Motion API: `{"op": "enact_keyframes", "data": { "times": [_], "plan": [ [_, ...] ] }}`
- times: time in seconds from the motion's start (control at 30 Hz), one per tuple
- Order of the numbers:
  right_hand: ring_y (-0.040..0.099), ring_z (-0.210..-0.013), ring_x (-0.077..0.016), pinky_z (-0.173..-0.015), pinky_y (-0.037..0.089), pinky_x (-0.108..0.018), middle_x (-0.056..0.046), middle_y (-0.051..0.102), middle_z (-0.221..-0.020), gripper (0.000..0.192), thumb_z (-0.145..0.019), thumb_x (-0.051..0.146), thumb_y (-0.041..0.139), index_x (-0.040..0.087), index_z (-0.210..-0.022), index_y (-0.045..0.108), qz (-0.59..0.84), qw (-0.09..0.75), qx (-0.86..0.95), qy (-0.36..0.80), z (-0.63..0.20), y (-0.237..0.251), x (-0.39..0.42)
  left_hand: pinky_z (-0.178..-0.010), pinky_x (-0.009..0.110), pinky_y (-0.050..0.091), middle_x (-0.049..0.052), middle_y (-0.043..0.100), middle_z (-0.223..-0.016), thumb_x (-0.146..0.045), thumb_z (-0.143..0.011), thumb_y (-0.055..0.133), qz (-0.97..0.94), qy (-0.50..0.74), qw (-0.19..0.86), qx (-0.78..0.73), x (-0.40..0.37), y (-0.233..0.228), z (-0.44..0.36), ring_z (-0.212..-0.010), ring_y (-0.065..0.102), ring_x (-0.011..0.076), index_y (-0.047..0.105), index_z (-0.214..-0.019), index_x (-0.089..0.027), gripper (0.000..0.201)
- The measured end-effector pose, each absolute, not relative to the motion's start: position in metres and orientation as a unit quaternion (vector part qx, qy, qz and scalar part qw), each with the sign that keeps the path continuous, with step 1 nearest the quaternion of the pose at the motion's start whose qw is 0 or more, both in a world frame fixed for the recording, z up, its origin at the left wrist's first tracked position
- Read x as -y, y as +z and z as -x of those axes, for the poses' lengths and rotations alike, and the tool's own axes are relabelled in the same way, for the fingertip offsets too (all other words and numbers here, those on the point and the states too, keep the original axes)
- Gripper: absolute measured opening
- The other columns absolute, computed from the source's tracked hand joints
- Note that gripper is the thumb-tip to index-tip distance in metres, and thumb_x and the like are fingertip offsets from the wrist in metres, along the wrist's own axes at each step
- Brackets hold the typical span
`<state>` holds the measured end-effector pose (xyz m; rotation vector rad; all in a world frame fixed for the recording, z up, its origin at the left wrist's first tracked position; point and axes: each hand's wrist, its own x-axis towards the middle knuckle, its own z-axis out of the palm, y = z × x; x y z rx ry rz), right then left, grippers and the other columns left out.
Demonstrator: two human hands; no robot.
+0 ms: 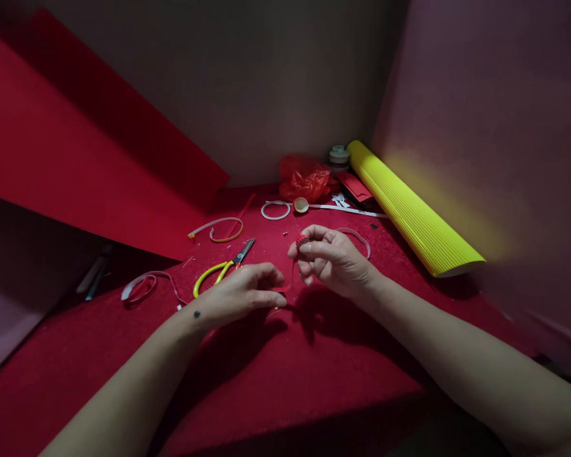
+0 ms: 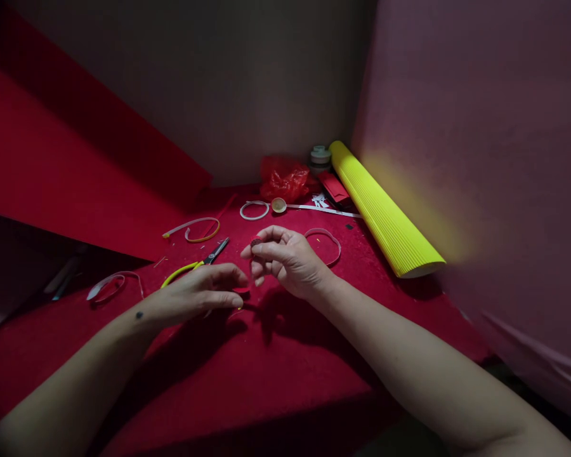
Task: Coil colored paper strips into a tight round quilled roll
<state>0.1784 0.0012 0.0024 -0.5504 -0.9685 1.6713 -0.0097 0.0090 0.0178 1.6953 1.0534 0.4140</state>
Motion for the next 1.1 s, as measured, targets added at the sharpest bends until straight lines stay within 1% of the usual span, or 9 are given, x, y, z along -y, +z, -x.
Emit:
{"op": "enact_keyframes", "data": {
  "times": [0.07,0.13,0.2,0.27,0.43,0.53,0.67,0.87,1.1],
  "plan": [
    [0.058,-0.046,-0.0089,-0.041,0.049,-0.021,0.001,0.068,-0.07,0.026,-0.066,0.018,0.071,0.018,-0.079,0.049,0.23,0.53,0.411,0.706,-0.177,0.001,0.0,-0.069,0.026,0.047,0.004,0.067,-0.085,-0.028,-0.069,0.071,-0.704,0.238,0.516,-0.425,-0.008,0.024,0.008,-0.078,0.061,0.0173,0.067,-0.087,-0.018,0.021],
    [0.058,-0.046,-0.009,-0.04,0.05,-0.021,0.002,0.067,-0.068,0.025,-0.066,0.017,0.071,0.018,-0.079,0.051,0.226,0.525,0.411,0.71,-0.175,0.0,0.001,-0.077,0.026,0.047,0.006,0.068,-0.094,-0.03,-0.073,0.069,-0.676,0.318,0.522,-0.411,-0.006,0.028,0.004,-0.088,0.062,0.018,0.066,-0.093,-0.018,0.023],
    [0.058,-0.046,-0.009,-0.04,0.05,-0.021,0.003,0.065,-0.066,0.024,-0.066,0.017,0.072,0.017,-0.079,0.052,0.223,0.524,0.414,0.71,-0.173,-0.002,0.002,-0.081,0.025,0.046,0.006,0.068,-0.096,-0.029,-0.075,0.068,-0.64,0.379,0.542,-0.39,-0.004,0.029,-0.002,-0.09,0.062,0.0168,0.066,-0.095,-0.018,0.023],
    [0.057,-0.046,-0.0084,-0.039,0.05,-0.02,0.003,0.064,-0.064,0.022,-0.066,0.018,0.072,0.017,-0.078,0.053,0.224,0.521,0.42,0.709,-0.171,-0.004,0.003,-0.079,0.025,0.046,0.005,0.068,-0.091,-0.028,-0.075,0.068,-0.613,0.404,0.572,-0.367,-0.003,0.026,-0.007,-0.085,0.062,0.0158,0.066,-0.096,-0.018,0.022],
    [0.057,-0.045,-0.0088,-0.039,0.051,-0.021,0.002,0.064,-0.064,0.022,-0.067,0.02,0.072,0.016,-0.078,0.054,0.231,0.506,0.435,0.708,-0.168,-0.007,0.005,-0.07,0.025,0.046,0.003,0.066,-0.078,-0.025,-0.073,0.07,-0.584,0.434,0.58,-0.367,-0.004,0.019,-0.008,-0.071,0.059,0.0131,0.068,-0.088,-0.015,0.018],
    [0.058,-0.045,-0.0091,-0.038,0.051,-0.021,0.002,0.065,-0.066,0.023,-0.067,0.02,0.073,0.015,-0.078,0.054,0.246,0.504,0.431,0.707,-0.167,-0.007,0.006,-0.071,0.023,0.045,0.001,0.066,-0.077,-0.023,-0.07,0.073,-0.583,0.445,0.571,-0.37,-0.003,0.02,-0.007,-0.071,0.059,0.0117,0.068,-0.082,-0.015,0.016],
    [0.057,-0.043,-0.0106,-0.038,0.05,-0.023,0.004,0.06,-0.055,0.022,-0.066,0.021,0.073,0.016,-0.078,0.054,0.273,0.492,0.434,0.703,-0.167,-0.006,0.007,-0.073,0.024,0.046,0.001,0.064,-0.079,-0.022,-0.069,0.074,-0.589,0.436,0.569,-0.373,0.0,0.023,-0.008,-0.074,0.058,0.012,0.066,-0.077,-0.015,0.013],
    [0.047,-0.04,-0.0054,-0.037,0.04,-0.019,0.005,0.057,-0.056,0.018,-0.063,0.019,0.074,0.015,-0.074,0.061,0.309,0.51,0.451,0.664,-0.168,-0.002,0.009,-0.08,0.026,0.044,0.002,0.062,-0.089,-0.023,-0.07,0.073,-0.604,0.431,0.552,-0.381,-0.001,0.022,-0.005,-0.083,0.057,0.0138,0.063,-0.07,-0.014,0.013],
    [0.044,-0.044,-0.0051,-0.039,0.034,-0.019,0.004,0.055,-0.06,0.018,-0.065,0.023,0.075,0.016,-0.076,0.063,0.309,0.527,0.443,0.656,-0.168,-0.001,0.01,-0.075,0.023,0.043,-0.001,0.062,-0.078,-0.024,-0.07,0.074,-0.594,0.431,0.566,-0.376,-0.001,0.019,-0.006,-0.075,0.056,0.0109,0.066,-0.075,-0.016,0.012]
  ]
}}
